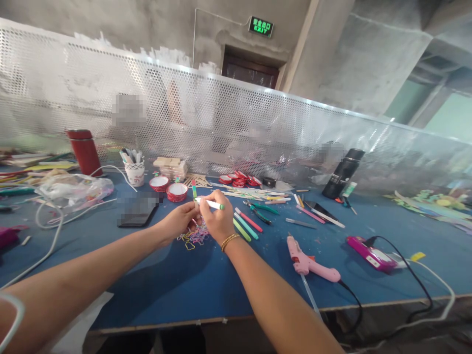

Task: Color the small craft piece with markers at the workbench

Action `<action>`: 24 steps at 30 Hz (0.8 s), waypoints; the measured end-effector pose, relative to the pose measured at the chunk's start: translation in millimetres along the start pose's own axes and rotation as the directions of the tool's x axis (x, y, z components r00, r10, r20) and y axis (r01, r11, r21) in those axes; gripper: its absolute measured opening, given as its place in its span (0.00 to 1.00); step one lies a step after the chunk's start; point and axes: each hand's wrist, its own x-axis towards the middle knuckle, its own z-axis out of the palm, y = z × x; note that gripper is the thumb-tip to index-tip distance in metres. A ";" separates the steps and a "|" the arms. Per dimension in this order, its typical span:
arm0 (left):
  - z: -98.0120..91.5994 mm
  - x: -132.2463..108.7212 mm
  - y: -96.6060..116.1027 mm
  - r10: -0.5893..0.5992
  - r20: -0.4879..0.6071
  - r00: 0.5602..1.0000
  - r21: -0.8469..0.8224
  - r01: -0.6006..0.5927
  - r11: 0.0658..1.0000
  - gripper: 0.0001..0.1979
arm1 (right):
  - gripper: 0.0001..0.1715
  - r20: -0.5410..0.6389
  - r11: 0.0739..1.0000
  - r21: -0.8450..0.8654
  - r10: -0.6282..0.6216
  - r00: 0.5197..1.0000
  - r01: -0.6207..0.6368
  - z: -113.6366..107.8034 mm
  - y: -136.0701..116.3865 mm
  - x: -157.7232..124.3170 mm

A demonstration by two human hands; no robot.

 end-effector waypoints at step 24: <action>-0.2 -1.0 2.0 -0.010 -0.005 1.000 -0.035 0.010 0.999 0.10 | 0.08 -0.012 1.000 0.006 0.022 1.000 -0.022 -1.3 -1.1 0.0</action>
